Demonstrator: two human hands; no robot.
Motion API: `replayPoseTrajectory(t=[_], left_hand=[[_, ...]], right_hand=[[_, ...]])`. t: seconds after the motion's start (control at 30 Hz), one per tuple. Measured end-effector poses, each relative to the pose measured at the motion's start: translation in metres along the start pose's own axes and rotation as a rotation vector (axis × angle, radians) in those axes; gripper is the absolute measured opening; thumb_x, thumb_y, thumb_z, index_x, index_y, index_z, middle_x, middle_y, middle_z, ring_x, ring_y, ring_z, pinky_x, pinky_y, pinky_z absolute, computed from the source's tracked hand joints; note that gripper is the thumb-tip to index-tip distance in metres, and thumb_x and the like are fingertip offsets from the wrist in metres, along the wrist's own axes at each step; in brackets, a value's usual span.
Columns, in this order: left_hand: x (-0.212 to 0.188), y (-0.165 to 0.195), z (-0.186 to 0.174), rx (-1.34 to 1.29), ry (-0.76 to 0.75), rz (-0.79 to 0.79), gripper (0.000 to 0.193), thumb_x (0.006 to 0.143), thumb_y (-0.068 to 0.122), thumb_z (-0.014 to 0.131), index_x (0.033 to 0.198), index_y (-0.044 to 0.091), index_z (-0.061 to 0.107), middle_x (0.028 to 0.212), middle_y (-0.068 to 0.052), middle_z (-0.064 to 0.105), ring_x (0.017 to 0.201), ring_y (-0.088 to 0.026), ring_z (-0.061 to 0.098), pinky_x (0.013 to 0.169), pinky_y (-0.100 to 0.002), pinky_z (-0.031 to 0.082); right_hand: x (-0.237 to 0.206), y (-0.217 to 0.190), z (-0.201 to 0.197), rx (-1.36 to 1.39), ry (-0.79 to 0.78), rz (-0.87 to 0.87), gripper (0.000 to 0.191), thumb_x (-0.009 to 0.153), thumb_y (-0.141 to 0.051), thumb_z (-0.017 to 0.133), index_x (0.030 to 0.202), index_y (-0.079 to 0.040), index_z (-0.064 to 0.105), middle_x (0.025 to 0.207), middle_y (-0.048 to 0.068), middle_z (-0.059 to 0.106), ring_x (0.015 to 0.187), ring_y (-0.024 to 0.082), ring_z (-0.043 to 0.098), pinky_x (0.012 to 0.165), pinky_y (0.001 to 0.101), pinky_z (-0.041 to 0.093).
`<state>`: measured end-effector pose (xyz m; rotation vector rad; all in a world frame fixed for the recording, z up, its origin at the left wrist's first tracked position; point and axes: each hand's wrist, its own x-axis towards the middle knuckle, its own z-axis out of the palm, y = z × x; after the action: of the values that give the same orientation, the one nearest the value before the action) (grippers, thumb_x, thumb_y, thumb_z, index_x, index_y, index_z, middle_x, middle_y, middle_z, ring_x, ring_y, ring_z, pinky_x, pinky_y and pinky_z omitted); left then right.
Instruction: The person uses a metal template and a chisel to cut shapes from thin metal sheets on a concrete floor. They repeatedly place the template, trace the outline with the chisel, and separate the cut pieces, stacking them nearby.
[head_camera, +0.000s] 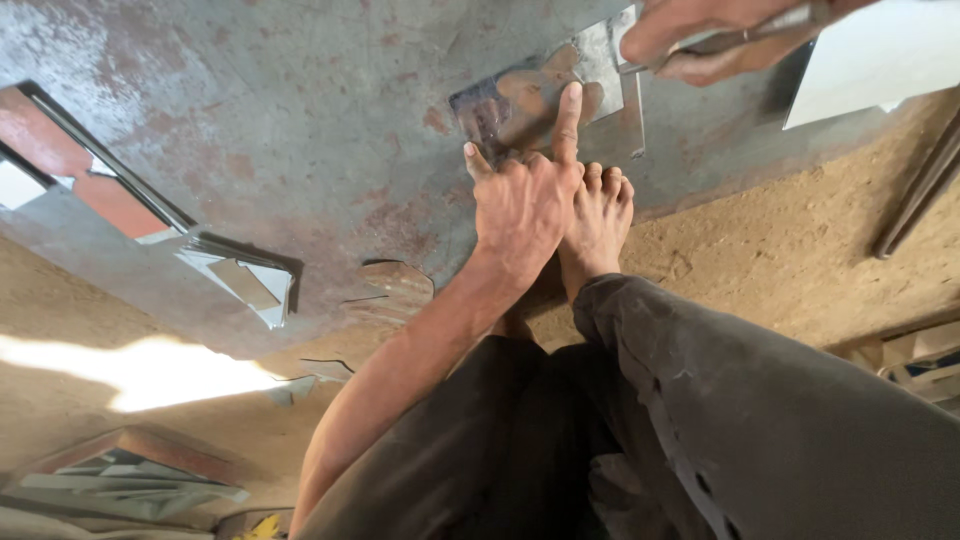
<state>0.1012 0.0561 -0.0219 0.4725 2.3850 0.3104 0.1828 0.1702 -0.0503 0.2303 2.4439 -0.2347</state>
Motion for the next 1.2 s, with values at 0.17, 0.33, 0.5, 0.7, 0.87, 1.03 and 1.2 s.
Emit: replayPoseTrajectory(t=[0.17,0.33,0.5,0.7,0.87,1.03,1.2], left_hand=[[0.007,0.005,-0.006,-0.093,-0.03,-0.022,0.09,0.099,0.049,0.06,0.161,0.014,0.007,0.078,-0.013,0.075,0.066,-0.028,0.074,0.094,-0.088,0.041],[0.021,0.015,-0.015,-0.024,-0.085,0.008,0.082,0.102,0.06,0.051,0.159,0.039,-0.004,0.081,-0.017,0.074,0.066,-0.031,0.074,0.083,-0.089,0.042],[0.016,0.024,-0.011,0.055,-0.023,-0.022,0.077,0.107,0.053,0.05,0.16,0.038,-0.004,0.085,-0.019,0.073,0.062,-0.03,0.072,0.081,-0.093,0.042],[0.018,0.022,0.005,0.036,0.028,-0.013,0.085,0.098,0.06,0.054,0.157,0.04,-0.003,0.083,-0.021,0.072,0.064,-0.034,0.074,0.079,-0.092,0.042],[0.016,0.022,0.003,0.039,0.045,-0.013,0.088,0.097,0.064,0.057,0.158,0.039,-0.001,0.079,-0.022,0.072,0.065,-0.037,0.074,0.079,-0.092,0.042],[0.017,0.021,0.003,0.048,0.11,0.001,0.087,0.099,0.059,0.059,0.16,0.039,0.0,0.076,-0.02,0.07,0.064,-0.037,0.074,0.075,-0.093,0.042],[0.018,0.023,0.01,0.019,0.115,-0.016,0.089,0.093,0.064,0.06,0.157,0.041,0.001,0.077,-0.021,0.071,0.065,-0.037,0.074,0.079,-0.094,0.041]], right_hand=[[-0.002,-0.003,0.003,-0.08,-0.057,-0.001,0.054,0.1,-0.041,0.056,0.141,-0.006,0.052,0.138,0.017,0.05,0.134,0.038,0.036,0.114,0.0497,0.023],[-0.009,0.007,0.016,0.014,-0.026,-0.005,0.067,0.096,-0.042,0.059,0.15,-0.005,0.044,0.15,0.021,0.042,0.141,0.04,0.027,0.118,0.0521,0.016],[-0.015,0.004,0.01,-0.026,0.036,-0.081,0.064,0.102,-0.037,0.059,0.155,-0.005,0.043,0.159,0.023,0.037,0.146,0.04,0.025,0.121,0.0508,0.018],[-0.01,-0.001,0.0,0.017,-0.122,0.04,0.064,0.099,-0.039,0.06,0.149,-0.003,0.044,0.151,0.022,0.039,0.142,0.039,0.027,0.119,0.049,0.018],[-0.009,-0.002,-0.006,0.026,-0.136,0.026,0.063,0.098,-0.038,0.06,0.148,-0.003,0.045,0.147,0.021,0.043,0.142,0.037,0.029,0.12,0.0478,0.018],[-0.005,-0.007,-0.014,0.008,-0.26,0.107,0.054,0.102,-0.038,0.058,0.145,-0.008,0.047,0.147,0.015,0.046,0.145,0.035,0.03,0.123,0.0466,0.019],[-0.01,-0.006,-0.01,-0.037,-0.013,-0.005,0.061,0.096,-0.033,0.061,0.147,-0.002,0.046,0.145,0.022,0.044,0.14,0.039,0.031,0.117,0.0476,0.02]])
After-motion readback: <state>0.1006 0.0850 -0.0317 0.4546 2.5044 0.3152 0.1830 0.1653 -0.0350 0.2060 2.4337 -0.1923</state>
